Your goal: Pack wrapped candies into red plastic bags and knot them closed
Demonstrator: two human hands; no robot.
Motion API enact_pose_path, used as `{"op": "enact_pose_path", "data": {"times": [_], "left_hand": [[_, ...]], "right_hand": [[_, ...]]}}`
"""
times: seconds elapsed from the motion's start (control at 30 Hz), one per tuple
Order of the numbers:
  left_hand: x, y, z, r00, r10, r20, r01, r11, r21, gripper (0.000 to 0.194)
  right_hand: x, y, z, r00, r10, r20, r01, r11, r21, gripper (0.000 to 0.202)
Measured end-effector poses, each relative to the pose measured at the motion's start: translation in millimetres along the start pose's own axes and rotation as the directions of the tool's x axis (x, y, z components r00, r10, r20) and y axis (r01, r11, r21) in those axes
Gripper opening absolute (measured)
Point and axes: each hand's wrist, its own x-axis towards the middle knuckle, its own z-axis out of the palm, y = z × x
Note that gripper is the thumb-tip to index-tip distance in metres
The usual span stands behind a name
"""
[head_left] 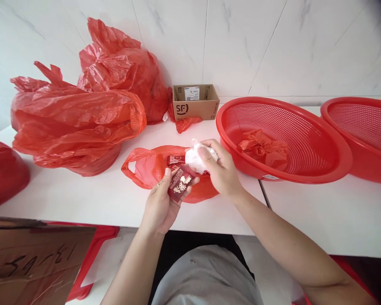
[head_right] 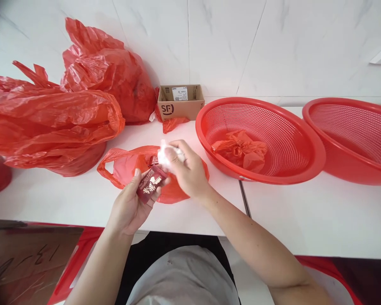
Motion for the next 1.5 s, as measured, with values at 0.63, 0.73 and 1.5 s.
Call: {"op": "enact_pose_path", "data": {"times": [0.63, 0.73, 1.5], "left_hand": [[0, 10, 0.8, 0.990, -0.084, 0.110, 0.105, 0.972, -0.209, 0.049], [-5, 11, -0.4, 0.992, -0.078, 0.103, 0.102, 0.962, -0.254, 0.050], [-14, 18, -0.3, 0.995, 0.006, 0.104, 0.000, 0.998, -0.060, 0.056]], "right_hand": [[-17, 5, 17, 0.868, -0.412, 0.277, 0.496, 0.751, -0.436, 0.032], [-25, 10, 28, 0.838, -0.350, 0.418, 0.541, 0.628, -0.559, 0.038], [-17, 24, 26, 0.871, -0.415, 0.263, 0.487, 0.804, -0.342, 0.034]]}}
